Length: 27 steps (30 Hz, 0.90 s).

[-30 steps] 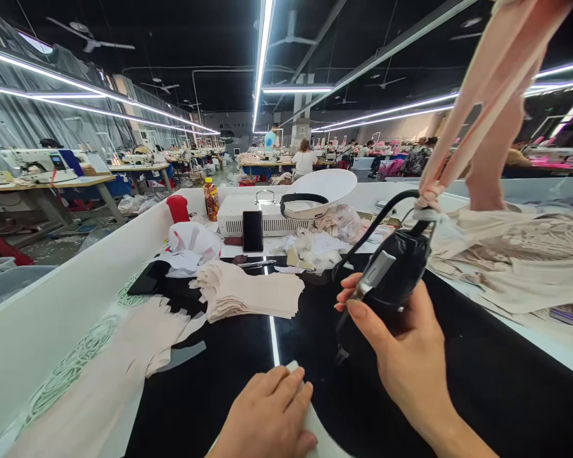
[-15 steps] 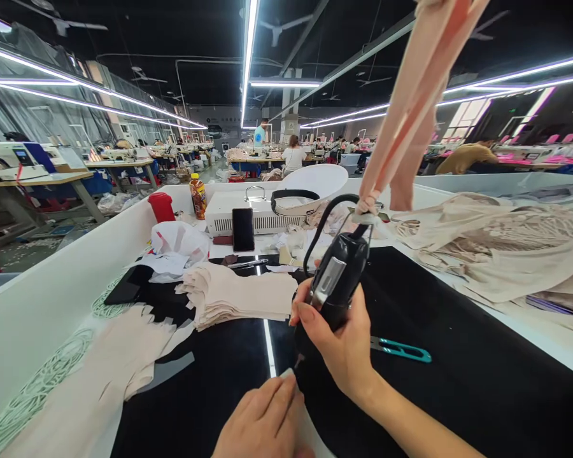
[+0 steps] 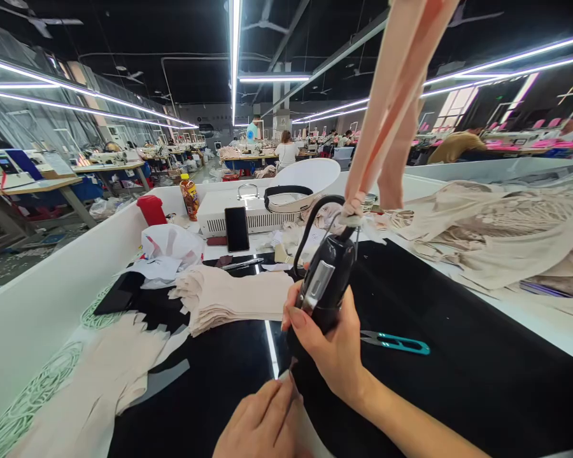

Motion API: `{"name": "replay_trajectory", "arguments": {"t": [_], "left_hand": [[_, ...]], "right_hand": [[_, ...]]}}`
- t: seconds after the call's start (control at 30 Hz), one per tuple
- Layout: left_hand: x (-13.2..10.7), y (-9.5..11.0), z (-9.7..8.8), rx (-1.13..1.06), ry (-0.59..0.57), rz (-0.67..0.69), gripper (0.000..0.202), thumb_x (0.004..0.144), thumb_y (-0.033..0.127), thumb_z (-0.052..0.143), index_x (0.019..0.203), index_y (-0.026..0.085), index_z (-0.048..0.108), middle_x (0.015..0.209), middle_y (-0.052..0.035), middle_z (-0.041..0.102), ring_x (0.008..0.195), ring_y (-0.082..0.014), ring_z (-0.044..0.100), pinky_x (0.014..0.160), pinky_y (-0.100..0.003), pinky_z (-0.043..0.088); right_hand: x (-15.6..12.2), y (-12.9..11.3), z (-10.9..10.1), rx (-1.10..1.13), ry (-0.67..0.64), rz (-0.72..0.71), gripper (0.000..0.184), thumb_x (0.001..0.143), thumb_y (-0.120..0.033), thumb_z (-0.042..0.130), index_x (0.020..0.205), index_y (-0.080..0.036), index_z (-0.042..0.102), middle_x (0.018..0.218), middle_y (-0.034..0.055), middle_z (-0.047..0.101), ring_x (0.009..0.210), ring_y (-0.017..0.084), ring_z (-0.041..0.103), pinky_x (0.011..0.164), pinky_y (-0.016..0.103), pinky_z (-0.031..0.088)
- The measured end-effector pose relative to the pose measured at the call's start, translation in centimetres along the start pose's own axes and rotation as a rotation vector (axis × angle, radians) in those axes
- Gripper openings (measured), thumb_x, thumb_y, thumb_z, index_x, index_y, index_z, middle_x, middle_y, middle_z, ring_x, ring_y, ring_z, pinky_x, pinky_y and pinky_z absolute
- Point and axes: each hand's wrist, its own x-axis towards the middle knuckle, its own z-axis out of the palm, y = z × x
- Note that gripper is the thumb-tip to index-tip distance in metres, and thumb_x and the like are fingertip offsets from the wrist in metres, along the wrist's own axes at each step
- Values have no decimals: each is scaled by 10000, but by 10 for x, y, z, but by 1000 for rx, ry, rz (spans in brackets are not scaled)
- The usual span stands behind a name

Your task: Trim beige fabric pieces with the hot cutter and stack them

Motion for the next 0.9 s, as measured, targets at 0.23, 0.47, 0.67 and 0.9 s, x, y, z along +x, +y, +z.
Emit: {"name": "replay_trajectory", "arguments": {"t": [0.23,0.47,0.67,0.9], "left_hand": [[0,1,4,-11,37,-27,450,1187,386,368,1279,183,759,1343,-16,774,1172,-179,726,897,-254,600],[-2,-2,3,11,-6,15,428,1175,416,423,1325,173,742,1373,-27,760,1187,-185,715,882,-256,607],[-4,-1,5,-22,8,-18,411,1155,443,478,1326,165,728,1385,-28,754,1192,-190,702,895,-249,603],[-6,2,8,-38,-3,-27,402,1142,428,505,1365,165,712,1412,-45,735,1215,-193,691,897,-256,604]], "right_hand": [[-1,2,-1,-26,11,-7,281,879,-250,768,1006,-276,518,755,-61,641,552,129,613,553,277,547],[0,2,0,-112,55,-12,204,908,-261,733,975,-269,540,792,-40,636,590,135,599,573,289,553],[1,2,1,31,29,-3,256,889,-215,759,998,-273,535,762,-67,644,566,120,610,555,260,548],[-2,3,1,50,6,14,260,896,-225,765,1001,-275,534,773,-63,640,573,123,609,565,271,550]]}}
